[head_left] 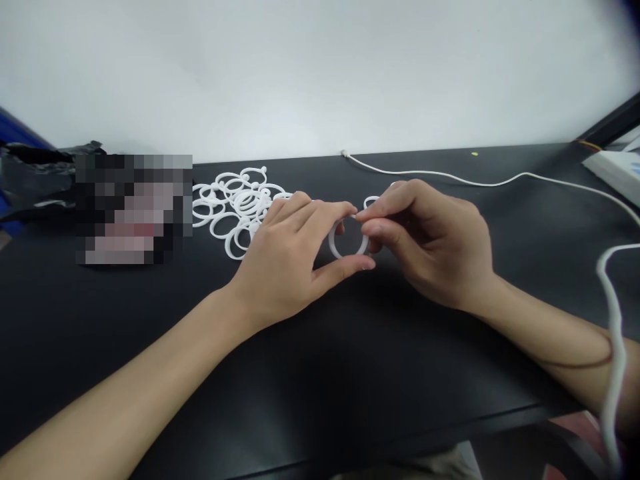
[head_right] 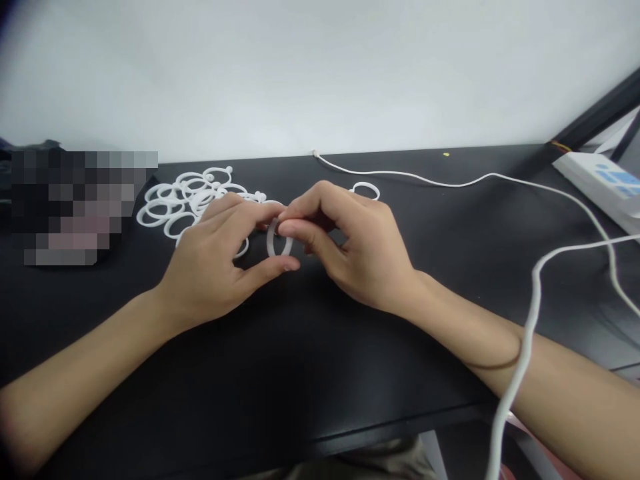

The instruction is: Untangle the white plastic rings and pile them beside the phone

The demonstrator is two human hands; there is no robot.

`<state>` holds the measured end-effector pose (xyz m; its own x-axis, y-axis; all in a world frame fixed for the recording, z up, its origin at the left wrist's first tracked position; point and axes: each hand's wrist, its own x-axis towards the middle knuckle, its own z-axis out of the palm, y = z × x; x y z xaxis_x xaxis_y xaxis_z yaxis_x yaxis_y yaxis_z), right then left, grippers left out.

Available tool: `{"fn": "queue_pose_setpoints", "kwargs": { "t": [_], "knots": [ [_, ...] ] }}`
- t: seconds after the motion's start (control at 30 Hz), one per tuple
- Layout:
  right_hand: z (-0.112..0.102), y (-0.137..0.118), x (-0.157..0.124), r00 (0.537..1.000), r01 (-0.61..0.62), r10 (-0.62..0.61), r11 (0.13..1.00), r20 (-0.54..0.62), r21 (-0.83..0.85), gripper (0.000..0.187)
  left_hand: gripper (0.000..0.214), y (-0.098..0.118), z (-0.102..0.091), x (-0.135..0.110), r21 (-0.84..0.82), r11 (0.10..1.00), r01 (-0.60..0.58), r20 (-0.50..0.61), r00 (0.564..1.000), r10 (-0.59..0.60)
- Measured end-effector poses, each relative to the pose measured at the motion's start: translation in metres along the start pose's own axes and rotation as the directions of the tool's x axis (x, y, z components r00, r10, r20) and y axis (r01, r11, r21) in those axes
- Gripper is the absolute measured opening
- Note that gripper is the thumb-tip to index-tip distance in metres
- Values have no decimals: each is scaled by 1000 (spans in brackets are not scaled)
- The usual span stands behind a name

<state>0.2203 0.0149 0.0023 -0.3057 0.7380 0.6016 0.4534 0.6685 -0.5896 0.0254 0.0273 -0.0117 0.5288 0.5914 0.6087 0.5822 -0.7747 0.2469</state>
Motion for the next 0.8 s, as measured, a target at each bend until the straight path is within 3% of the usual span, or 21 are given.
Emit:
{"fn": "queue_pose_setpoints", "kwargs": {
  "t": [0.23, 0.37, 0.47, 0.53, 0.63, 0.8],
  "knots": [
    [-3, 4, 2, 993, -96, 86, 987, 81, 128, 15, 39, 0, 0, 0, 39, 999, -32, -4, 999, 32],
    [-2, 11, 5, 995, -11, 30, 979, 93, -202, 23, 32, -4, 0, 1, 137, 986, 98, -35, 995, -94],
    [-1, 23, 4, 982, 31, 67, 866, 177, -499, 35, 36, -9, 1, 1, 250, 937, 246, -42, 969, -243],
    [-1, 33, 2, 967, 36, 126, 790, 220, -611, 37, 42, -12, 3, 1, 314, 903, 291, -28, 954, -298],
    [-1, 43, -1, 947, 35, 177, 772, 267, -634, 30, 46, -12, 4, 0, 356, 885, 301, -3, 947, -321],
    [-2, 43, -1, 953, -2, 173, 826, 249, -564, 21, 41, -8, 5, -1, 317, 918, 240, 38, 963, -265]
  ]
}}
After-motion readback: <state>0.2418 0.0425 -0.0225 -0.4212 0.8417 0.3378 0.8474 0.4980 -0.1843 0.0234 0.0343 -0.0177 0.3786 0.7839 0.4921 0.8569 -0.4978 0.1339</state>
